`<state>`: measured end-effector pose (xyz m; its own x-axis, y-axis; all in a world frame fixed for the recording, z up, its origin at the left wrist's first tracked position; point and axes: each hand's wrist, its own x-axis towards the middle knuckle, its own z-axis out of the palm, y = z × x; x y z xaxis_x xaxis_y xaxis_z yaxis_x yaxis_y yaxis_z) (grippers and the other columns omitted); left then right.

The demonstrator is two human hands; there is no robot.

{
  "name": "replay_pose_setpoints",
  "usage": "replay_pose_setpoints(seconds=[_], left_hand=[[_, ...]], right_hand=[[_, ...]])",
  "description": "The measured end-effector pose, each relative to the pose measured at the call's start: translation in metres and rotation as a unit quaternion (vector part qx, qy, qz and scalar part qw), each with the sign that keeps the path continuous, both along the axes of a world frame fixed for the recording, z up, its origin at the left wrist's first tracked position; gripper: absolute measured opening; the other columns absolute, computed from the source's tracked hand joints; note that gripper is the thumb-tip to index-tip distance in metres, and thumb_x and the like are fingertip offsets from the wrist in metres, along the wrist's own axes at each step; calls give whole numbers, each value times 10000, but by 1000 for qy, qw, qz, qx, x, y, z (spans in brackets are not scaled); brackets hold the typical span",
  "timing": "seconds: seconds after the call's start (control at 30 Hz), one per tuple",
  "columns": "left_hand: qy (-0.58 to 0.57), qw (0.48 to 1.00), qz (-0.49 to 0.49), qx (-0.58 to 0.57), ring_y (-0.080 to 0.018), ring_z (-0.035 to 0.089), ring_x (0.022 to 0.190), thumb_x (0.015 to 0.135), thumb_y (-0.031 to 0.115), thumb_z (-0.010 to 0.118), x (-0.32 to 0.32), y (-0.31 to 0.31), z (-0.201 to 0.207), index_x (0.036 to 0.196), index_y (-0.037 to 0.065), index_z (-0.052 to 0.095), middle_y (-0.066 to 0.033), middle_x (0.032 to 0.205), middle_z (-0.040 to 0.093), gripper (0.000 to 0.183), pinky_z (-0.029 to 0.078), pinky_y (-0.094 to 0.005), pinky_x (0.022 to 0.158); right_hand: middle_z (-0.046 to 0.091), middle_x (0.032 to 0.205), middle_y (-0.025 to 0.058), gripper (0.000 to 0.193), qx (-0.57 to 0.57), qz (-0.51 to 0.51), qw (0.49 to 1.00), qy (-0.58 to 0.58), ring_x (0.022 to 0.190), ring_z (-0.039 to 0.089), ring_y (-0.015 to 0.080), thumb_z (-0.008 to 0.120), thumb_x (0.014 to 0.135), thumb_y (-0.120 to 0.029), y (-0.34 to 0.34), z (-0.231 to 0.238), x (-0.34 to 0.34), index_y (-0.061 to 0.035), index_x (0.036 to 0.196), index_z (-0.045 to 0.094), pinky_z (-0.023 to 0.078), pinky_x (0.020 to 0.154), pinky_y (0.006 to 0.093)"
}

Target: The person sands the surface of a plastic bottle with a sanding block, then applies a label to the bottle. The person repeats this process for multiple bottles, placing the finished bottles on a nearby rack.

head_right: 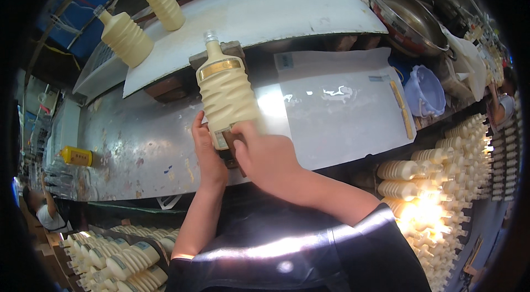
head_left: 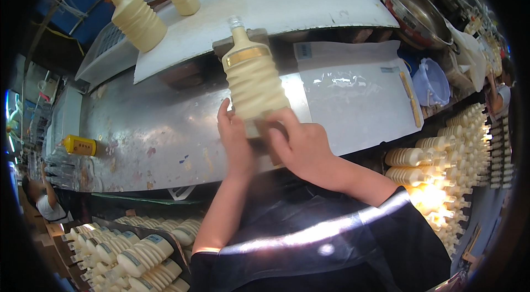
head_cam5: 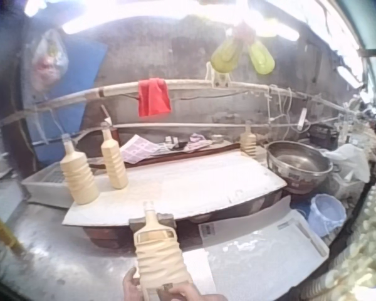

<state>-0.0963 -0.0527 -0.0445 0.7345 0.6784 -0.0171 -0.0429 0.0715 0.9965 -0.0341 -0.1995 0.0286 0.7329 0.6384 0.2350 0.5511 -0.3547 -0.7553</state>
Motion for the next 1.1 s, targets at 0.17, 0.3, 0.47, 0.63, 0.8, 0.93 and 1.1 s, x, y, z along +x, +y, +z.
replay_pose_setpoints(seconds=[0.17, 0.3, 0.47, 0.63, 0.8, 0.93, 1.1], left_hand=[[76, 967, 20, 241, -344, 408, 1288, 1027, 325, 452, -3, -3, -7, 1486, -43, 375, -204, 1359, 449, 593, 294, -445, 1131], [39, 976, -13, 213, -304, 364, 1370, 1078, 302, 382, -5, -2, -17, 1511, -42, 349, -187, 1437, 402, 555, 235, -405, 1183], [24, 987, -27, 156, -320, 363, 1359, 1028, 279, 439, -8, 2, -17, 1512, -28, 366, -189, 1402, 405, 578, 244, -414, 1184], [39, 994, -28, 98, -306, 385, 1352, 1030, 232, 431, -11, 1, 8, 1517, -12, 379, -180, 1414, 403, 547, 284, -396, 1168], [15, 994, -36, 106, -306, 420, 1328, 1030, 193, 418, -11, -2, -2, 1514, -28, 387, -177, 1392, 447, 533, 324, -378, 1145], [10, 994, -41, 104, -351, 425, 1330, 970, 218, 532, -18, 10, -21, 1496, -28, 401, -212, 1403, 462, 595, 328, -421, 1140], [4, 936, -65, 345, -335, 501, 1268, 758, 271, 831, -18, 15, -22, 1480, -3, 460, -171, 1383, 533, 856, 372, -425, 1105]], right_hand=[[615, 611, 124, 185, -27, -61, 998, -24, 573, 644, 334, 571, 984, -183, -12, -29, 16, -94, 1146, 572, 467, 549, 423], [612, 622, 136, 196, -24, -117, 990, 75, 571, 630, 339, 581, 980, -202, -36, -55, 31, -108, 1151, 576, 463, 553, 425], [563, 571, 63, 236, 15, -122, 990, 69, 494, 504, 144, 636, 966, -169, -40, -66, 36, -81, 1177, 581, 402, 512, 300], [607, 600, 71, 271, 83, -84, 989, 84, 511, 570, 147, 674, 923, -108, -17, -5, 10, -70, 1176, 587, 439, 518, 287], [661, 664, 142, 256, -38, 35, 996, -72, 595, 673, 335, 677, 909, -193, 16, 4, -5, -119, 1145, 609, 527, 566, 421], [665, 678, 142, 236, -41, -17, 997, -59, 605, 683, 327, 681, 905, -178, 1, -1, 6, -110, 1128, 644, 528, 569, 398], [695, 766, 125, 246, 10, -61, 995, 72, 668, 687, 196, 681, 927, -126, -32, -28, 37, -62, 1160, 634, 526, 624, 320]])
